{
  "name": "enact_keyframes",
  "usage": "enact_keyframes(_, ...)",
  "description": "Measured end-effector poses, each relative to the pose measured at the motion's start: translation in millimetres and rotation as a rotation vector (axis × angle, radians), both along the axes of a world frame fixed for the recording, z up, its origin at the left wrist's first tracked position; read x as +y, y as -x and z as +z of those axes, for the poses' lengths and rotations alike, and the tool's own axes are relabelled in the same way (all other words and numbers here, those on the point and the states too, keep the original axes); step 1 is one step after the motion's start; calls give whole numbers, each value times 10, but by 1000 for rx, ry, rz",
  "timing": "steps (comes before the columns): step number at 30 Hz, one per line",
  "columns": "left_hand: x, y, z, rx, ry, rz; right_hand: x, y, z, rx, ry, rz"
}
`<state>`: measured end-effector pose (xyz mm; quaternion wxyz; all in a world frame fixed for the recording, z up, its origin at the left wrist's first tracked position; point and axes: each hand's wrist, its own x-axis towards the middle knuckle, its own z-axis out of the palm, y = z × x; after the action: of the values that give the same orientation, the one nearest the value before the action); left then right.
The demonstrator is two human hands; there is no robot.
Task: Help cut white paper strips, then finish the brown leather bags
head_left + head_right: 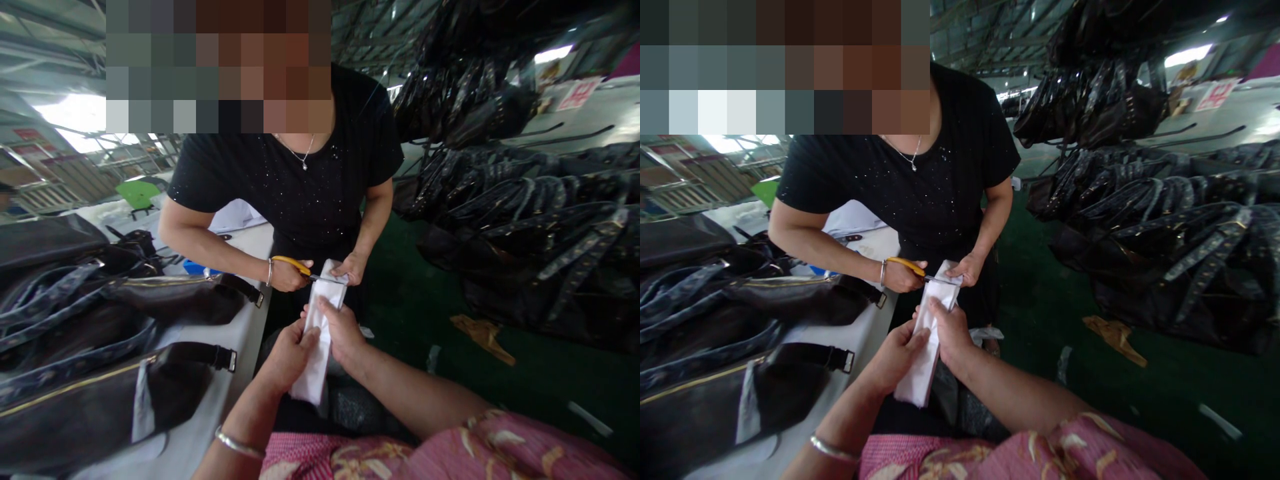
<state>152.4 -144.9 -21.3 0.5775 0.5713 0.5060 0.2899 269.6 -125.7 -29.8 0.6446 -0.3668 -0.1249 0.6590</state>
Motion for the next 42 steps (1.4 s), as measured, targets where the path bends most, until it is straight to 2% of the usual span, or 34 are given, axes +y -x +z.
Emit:
enact_keyframes(25, -22, 58, 76, -7, -16, 27, 2, 82, 61, -26, -27, 10)
enact_keyframes(32, -16, 111, 69, 12, -48, 26, 18, 130, 66, -23, -20, 21)
enact_keyframes(42, -9, 71, -13, 0, -3, -2, -6, 67, 28, -30, -16, 1)
